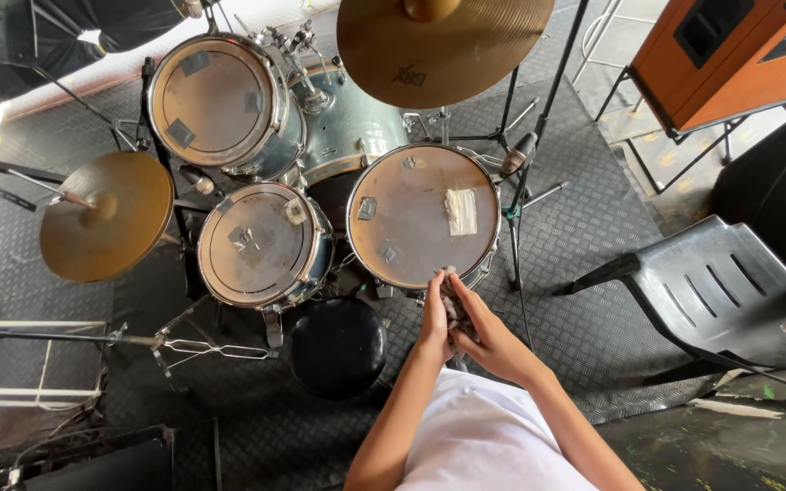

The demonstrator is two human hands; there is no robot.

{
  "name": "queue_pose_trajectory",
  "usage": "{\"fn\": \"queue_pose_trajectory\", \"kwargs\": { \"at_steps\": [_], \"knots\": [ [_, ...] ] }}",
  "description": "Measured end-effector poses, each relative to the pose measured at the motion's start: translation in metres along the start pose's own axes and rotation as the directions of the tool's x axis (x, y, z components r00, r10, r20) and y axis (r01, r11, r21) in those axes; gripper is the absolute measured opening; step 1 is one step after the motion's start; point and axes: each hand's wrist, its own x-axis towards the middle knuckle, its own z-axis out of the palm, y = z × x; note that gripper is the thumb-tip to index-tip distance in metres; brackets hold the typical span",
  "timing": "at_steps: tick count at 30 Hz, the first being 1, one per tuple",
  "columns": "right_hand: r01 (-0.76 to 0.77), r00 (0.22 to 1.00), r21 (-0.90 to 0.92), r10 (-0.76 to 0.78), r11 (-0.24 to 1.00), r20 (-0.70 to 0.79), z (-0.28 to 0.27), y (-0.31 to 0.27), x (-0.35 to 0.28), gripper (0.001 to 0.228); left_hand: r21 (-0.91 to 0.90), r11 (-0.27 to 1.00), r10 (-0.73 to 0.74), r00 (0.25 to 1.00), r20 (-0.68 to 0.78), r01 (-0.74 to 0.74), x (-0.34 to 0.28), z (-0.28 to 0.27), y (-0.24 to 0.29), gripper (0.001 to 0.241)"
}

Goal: The recorder is cleaning musical instruments, specifically drums and a microphone, using a rag.

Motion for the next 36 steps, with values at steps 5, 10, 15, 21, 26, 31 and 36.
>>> {"fn": "queue_pose_trajectory", "kwargs": {
  "at_steps": [5, 10, 15, 21, 26, 31, 36],
  "knots": [
    [-0.008, 1.0, -0.002, 0.008, 1.0, 0.029, 0.005, 0.006, -0.002, 0.089, -0.083, 0.996, 0.017, 0.999, 0.035, -0.014, 0.018, -0.023, -0.016, 0.052],
    [0.01, 0.997, -0.011, -0.009, 1.0, 0.071, 0.01, 0.007, -0.002, 0.087, -0.067, 0.997, -0.028, 1.0, -0.01, 0.028, 0.01, -0.025, -0.011, 0.058],
    [0.002, 0.996, 0.0, -0.002, 1.0, 0.094, 0.012, 0.006, -0.002, 0.085, -0.045, 0.998, 0.041, 0.997, -0.058, -0.044, 0.022, -0.037, -0.023, 0.058],
    [-0.057, 0.99, -0.006, 0.057, 0.998, 0.131, 0.011, 0.019, -0.003, 0.083, -0.108, 0.992, -0.071, 0.996, -0.057, 0.064, 0.023, -0.039, -0.03, 0.055],
    [-0.079, 0.985, 0.02, 0.075, 0.997, 0.154, 0.015, 0.013, -0.004, 0.082, -0.212, 0.977, -0.034, 0.999, -0.029, 0.027, 0.006, -0.033, -0.019, 0.046],
    [-0.029, 0.982, 0.071, 0.015, 0.997, 0.187, 0.023, 0.011, -0.007, 0.081, -0.335, 0.921, 0.166, 0.978, -0.128, -0.2, 0.009, -0.033, -0.022, 0.035],
    [0.014, 0.982, 0.038, -0.021, 0.999, 0.189, 0.027, 0.009, -0.006, 0.081, -0.362, 0.91, 0.174, 0.98, -0.1, -0.199, 0.004, -0.036, -0.02, 0.035]
  ]
}}
